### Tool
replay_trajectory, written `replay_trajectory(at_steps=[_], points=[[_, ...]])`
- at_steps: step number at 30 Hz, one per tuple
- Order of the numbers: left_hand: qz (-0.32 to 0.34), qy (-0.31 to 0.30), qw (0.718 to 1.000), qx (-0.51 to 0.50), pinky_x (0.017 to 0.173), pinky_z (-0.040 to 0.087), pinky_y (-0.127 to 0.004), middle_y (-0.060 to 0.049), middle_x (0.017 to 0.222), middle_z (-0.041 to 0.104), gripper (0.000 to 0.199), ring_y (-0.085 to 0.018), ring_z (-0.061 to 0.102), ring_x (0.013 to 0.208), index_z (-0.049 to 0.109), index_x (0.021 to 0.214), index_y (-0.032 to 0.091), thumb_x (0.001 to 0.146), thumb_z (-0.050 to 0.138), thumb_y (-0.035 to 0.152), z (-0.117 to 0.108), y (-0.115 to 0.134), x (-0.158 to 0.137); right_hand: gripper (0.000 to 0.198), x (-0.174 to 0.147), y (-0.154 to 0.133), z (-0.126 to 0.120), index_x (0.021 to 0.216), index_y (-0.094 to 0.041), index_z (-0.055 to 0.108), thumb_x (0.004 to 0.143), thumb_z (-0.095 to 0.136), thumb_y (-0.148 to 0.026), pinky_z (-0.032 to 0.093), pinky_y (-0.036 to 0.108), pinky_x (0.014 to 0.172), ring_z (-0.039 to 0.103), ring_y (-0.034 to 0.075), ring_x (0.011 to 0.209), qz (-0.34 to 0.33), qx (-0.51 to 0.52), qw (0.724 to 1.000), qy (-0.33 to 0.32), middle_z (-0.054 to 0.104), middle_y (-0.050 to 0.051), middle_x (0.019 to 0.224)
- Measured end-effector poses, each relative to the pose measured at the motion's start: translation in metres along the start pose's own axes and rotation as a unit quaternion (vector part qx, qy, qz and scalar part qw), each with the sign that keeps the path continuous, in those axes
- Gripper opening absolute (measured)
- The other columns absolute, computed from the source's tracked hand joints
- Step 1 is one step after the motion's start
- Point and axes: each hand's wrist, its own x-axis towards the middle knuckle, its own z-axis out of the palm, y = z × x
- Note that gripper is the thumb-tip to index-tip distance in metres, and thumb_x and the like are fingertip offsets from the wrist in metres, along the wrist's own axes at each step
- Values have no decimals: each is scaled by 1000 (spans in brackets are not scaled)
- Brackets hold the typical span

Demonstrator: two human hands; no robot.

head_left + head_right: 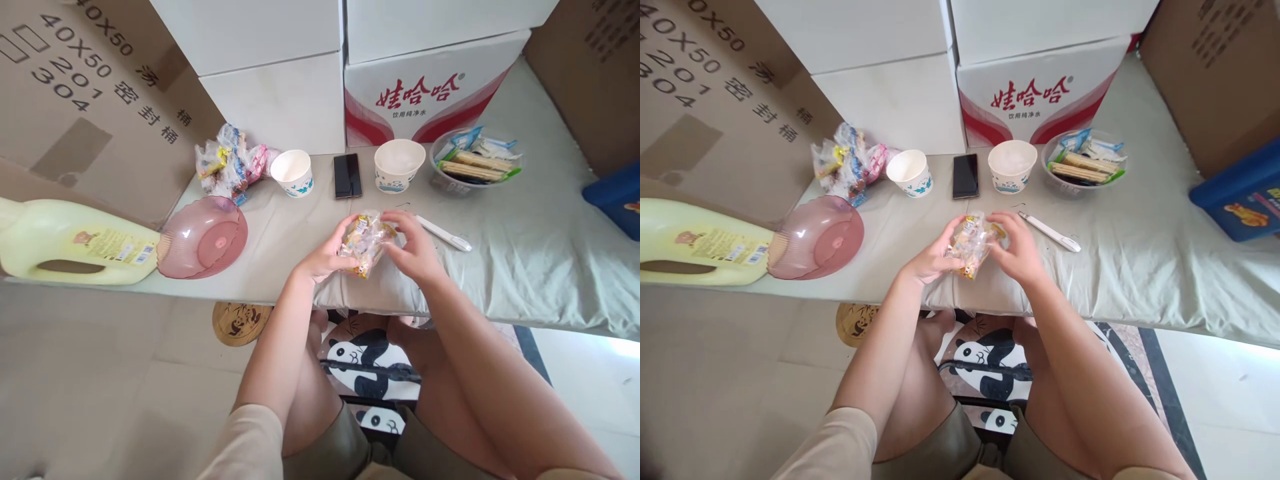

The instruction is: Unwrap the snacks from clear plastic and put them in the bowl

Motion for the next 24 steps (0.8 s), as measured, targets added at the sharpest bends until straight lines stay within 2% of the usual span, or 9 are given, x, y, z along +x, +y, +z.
replay_trajectory(at_steps=[3, 5, 9, 12, 14, 16, 18, 21, 24], points=[[21, -16, 1000, -3, 95, 55, -42, -11, 151, 52, 111, -31, 62, 123, 29, 156, 39, 63, 88, 28, -1, -3, 1, 40, -3, -2, -4, 118, -24, 66, 80, 64, -36, 50, 48, 100, 59, 31, 125, -56, 1, 994, -90, 60, 13, 138], [22, -15, 1000, -1, 95, 55, -42, -11, 150, 52, 114, -30, 63, 121, 28, 156, 40, 61, 89, 28, 0, -4, 2, 38, -4, -4, -4, 117, -25, 67, 80, 65, -37, 50, 47, 100, 58, 30, 126, -47, 14, 995, -90, 61, 12, 139], [-4, -39, 999, 14, 94, 55, -43, -12, 149, 53, 114, -31, 64, 118, 31, 155, 40, 59, 91, 25, 3, -2, 4, 21, -2, -4, -1, 94, -23, 68, 81, 66, -39, 51, 42, 93, 64, 25, 109, 46, 65, 997, 10, 68, 10, 120], [-7, -32, 999, 26, 98, 53, -43, -11, 144, 57, 111, -30, 63, 121, 35, 154, 37, 60, 91, 24, 7, -1, 6, 22, 2, 0, 3, 89, -23, 62, 86, 59, -45, 51, 34, 77, 63, 18, 82, 146, 151, 973, 92, 67, 3, 90], [-5, -15, 999, 38, 96, 54, -41, -10, 139, 60, 104, -29, 64, 118, 38, 152, 37, 62, 89, 23, 11, -2, 8, 22, 4, 0, 4, 87, -24, 58, 89, 55, -46, 49, 30, 72, 57, 15, 72, 169, 185, 959, 129, 62, 0, 79], [-4, -3, 999, 46, 91, 56, -38, -9, 133, 63, 96, -26, 66, 113, 43, 148, 37, 64, 88, 23, 15, -3, 10, 22, 4, -4, 3, 86, -24, 57, 91, 53, -44, 48, 29, 72, 56, 14, 72, 151, 178, 962, 142, 61, -1, 78], [-8, 6, 999, 51, 85, 57, -36, -8, 125, 66, 90, -24, 68, 105, 46, 144, 36, 64, 88, 22, 20, -5, 13, 22, 2, -11, 1, 89, -23, 59, 92, 51, -44, 50, 31, 75, 61, 16, 77, 123, 144, 975, 116, 65, 1, 83], [-8, 42, 998, 46, 79, 58, -34, -6, 115, 68, 87, -21, 68, 94, 46, 141, 34, 65, 87, 23, 28, -8, 18, 23, -3, -19, -1, 93, -24, 63, 95, 47, -40, 51, 40, 90, 68, 24, 102, 62, 61, 995, 51, 72, 6, 95], [28, 104, 994, 8, 78, 57, -32, -6, 122, 67, 83, -19, 67, 93, 45, 139, 34, 66, 83, 21, 36, -8, 23, 25, -8, -21, 2, 103, -25, 68, 95, 46, -29, 40, 53, 110, 59, 29, 130, -25, -53, 998, 1, 74, 9, 114]])
